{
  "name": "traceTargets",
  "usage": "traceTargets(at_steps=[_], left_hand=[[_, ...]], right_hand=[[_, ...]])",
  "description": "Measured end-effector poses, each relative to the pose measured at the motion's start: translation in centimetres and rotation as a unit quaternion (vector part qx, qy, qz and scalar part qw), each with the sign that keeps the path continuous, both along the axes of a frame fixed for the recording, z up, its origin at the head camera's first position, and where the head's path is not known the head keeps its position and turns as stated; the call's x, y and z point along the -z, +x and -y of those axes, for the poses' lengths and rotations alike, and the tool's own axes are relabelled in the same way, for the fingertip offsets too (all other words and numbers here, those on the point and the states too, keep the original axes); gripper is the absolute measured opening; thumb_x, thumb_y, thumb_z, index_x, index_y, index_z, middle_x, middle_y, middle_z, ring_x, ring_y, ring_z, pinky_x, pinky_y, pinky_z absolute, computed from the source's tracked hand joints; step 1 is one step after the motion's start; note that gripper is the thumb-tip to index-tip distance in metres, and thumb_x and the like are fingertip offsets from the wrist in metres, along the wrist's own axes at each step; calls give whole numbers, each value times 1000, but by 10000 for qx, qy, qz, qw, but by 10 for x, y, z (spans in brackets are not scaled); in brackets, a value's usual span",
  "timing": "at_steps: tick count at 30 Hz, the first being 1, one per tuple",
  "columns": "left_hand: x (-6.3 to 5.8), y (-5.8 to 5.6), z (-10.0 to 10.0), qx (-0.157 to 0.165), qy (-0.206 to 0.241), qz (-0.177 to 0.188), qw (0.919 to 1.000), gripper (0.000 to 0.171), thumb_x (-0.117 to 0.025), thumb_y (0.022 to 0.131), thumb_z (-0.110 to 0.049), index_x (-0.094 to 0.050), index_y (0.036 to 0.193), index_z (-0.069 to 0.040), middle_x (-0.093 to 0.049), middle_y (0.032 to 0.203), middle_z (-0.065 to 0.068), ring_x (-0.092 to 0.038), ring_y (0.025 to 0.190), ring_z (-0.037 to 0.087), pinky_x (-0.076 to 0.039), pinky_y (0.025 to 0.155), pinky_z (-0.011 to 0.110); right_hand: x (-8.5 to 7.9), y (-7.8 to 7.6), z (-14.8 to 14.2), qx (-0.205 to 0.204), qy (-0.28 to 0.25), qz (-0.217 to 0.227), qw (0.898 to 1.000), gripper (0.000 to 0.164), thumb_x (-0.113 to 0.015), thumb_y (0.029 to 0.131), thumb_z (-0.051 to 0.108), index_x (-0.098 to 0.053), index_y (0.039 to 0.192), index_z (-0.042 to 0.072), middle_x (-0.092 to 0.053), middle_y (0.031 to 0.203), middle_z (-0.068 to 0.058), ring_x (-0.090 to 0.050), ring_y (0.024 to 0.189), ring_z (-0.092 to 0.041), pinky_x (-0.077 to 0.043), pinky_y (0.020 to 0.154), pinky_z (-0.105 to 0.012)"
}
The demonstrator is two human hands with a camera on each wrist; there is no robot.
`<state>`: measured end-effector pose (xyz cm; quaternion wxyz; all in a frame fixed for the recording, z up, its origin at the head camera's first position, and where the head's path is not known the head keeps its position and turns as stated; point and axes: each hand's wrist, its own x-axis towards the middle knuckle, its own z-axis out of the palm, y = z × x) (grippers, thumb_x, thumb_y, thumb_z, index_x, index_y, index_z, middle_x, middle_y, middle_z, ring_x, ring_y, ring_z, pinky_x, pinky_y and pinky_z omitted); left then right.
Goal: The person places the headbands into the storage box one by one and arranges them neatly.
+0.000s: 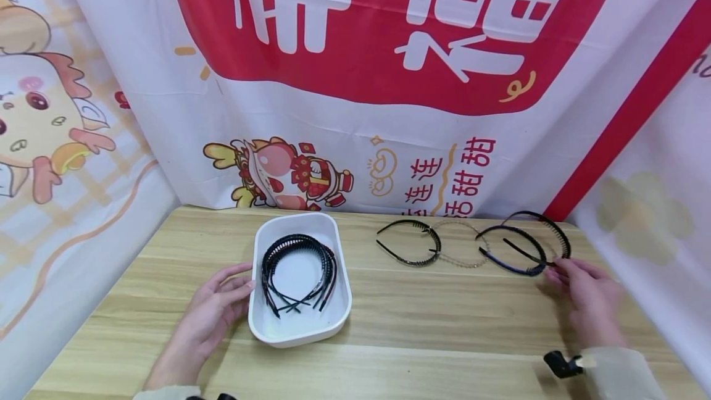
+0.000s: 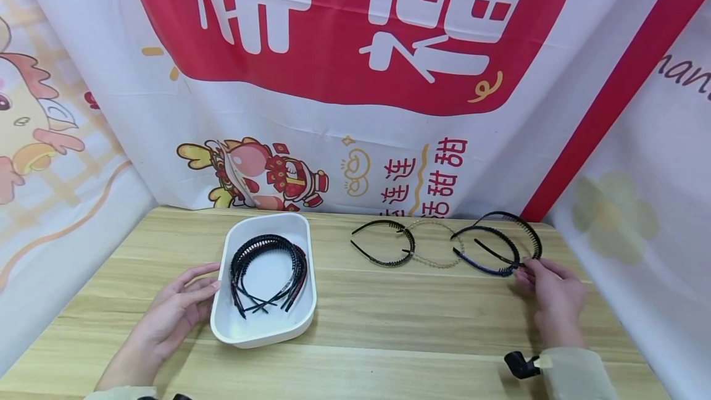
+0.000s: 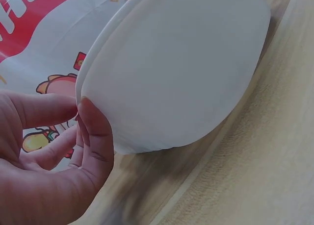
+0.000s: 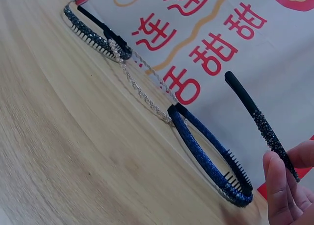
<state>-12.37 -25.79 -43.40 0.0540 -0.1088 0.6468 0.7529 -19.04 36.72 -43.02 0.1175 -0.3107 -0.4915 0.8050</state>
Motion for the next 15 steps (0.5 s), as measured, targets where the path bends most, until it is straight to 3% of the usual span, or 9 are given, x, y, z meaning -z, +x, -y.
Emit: traceTargets(at_steps=[4,8,12,15], left_hand=[[-1,-3,1,28,-58,-73,10000,39,-66,100,1,-63,132,-21,-75,108,-10,-71,99,9,-61,90,27],[-1,-5,4,150,-222,-70,9996,51,-66,99,3,-53,147,-11,-72,113,-11,-69,104,8,-60,94,25],[-3,-9,5,282,-367,-74,9989,67,-65,98,4,-35,158,5,-66,121,-8,-66,110,7,-57,99,21],[-3,-12,4,349,-387,-86,9986,71,-63,98,6,-28,159,10,-62,125,-5,-63,111,6,-56,100,18]], right_hand=[[-2,0,5,-79,182,50,9998,22,-76,95,-4,-74,88,17,-78,72,-2,-76,61,-13,-66,63,-28],[-4,-3,10,-253,314,184,9990,17,-77,96,1,-71,100,17,-78,75,0,-77,65,-11,-67,67,-28],[-5,-4,18,-413,526,256,9974,29,-78,96,3,-62,117,14,-78,77,2,-76,67,-10,-67,68,-27],[-5,-5,26,-496,758,289,9955,36,-78,96,4,-57,124,12,-77,76,2,-75,66,-10,-66,65,-27]])
